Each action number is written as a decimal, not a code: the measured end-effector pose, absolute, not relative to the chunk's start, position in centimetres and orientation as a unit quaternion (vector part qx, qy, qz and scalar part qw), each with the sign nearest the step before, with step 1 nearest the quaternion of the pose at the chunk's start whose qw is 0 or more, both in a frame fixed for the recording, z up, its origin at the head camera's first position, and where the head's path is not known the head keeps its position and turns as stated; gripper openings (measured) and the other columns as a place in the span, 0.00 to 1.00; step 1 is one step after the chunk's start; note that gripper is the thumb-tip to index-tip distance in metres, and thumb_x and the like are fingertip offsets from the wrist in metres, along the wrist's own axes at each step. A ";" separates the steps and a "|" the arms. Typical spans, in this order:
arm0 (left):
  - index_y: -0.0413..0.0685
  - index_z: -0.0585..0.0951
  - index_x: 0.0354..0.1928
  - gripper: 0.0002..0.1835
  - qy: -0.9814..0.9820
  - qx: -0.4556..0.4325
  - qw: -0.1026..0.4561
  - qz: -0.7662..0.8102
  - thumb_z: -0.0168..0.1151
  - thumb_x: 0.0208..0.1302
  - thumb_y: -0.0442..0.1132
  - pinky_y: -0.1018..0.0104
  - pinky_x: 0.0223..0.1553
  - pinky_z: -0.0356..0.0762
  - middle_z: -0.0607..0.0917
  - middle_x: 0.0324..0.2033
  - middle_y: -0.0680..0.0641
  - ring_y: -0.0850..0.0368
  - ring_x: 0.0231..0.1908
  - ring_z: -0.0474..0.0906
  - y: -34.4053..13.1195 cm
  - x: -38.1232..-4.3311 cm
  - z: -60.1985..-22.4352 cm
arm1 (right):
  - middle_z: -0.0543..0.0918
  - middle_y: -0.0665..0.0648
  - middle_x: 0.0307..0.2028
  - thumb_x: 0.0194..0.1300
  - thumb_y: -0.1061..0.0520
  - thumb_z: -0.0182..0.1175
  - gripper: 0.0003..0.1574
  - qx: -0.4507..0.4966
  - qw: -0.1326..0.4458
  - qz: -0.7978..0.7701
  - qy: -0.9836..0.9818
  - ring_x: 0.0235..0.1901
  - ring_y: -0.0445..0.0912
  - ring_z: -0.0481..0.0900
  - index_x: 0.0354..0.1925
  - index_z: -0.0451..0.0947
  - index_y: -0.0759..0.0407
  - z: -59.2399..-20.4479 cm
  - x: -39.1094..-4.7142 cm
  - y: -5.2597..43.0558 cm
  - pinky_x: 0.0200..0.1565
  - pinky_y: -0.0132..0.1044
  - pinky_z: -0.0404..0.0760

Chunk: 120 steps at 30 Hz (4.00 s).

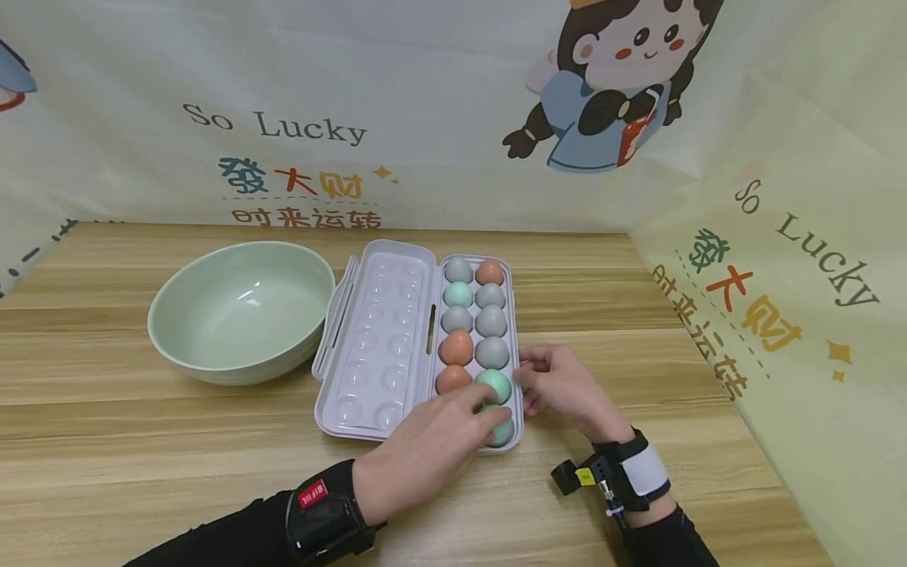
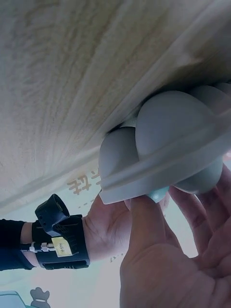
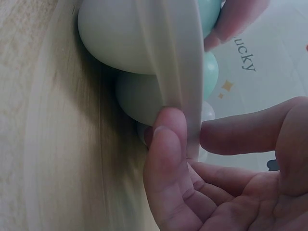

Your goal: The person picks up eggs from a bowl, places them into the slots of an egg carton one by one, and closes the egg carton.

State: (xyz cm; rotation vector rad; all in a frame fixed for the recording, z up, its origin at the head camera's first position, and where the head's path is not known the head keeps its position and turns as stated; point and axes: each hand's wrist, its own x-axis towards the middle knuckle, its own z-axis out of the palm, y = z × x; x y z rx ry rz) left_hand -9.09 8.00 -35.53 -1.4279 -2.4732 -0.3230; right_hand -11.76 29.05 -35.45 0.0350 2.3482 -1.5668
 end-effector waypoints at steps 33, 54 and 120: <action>0.31 0.65 0.68 0.34 -0.906 -0.217 0.072 -0.355 0.42 0.77 0.55 0.46 0.64 0.59 0.67 0.64 0.35 0.42 0.65 0.62 -4.9 -10.5 -32.9 | 0.83 0.63 0.39 0.70 0.65 0.55 0.26 0.013 0.155 -0.542 0.826 0.27 0.51 0.80 0.63 0.68 0.76 -35.4 -11.8 29.0 0.30 0.41 0.82; 0.30 0.62 0.70 0.37 -0.905 -0.184 0.023 -0.384 0.38 0.77 0.58 0.43 0.63 0.62 0.69 0.64 0.29 0.38 0.65 0.64 -5.5 -9.7 -35.1 | 0.82 0.63 0.40 0.70 0.64 0.54 0.26 0.014 0.150 -0.544 0.825 0.27 0.50 0.79 0.63 0.68 0.76 -35.5 -11.7 28.9 0.30 0.40 0.82; 0.36 0.38 0.75 0.43 -0.831 -0.456 0.040 -0.315 0.38 0.76 0.61 0.59 0.70 0.43 0.31 0.75 0.41 0.54 0.74 0.32 0.5 -10.0 -32.5 | 0.80 0.66 0.39 0.80 0.46 0.40 0.34 0.055 0.157 -0.588 0.791 0.31 0.49 0.79 0.56 0.70 0.78 -35.1 -11.5 29.3 0.33 0.40 0.82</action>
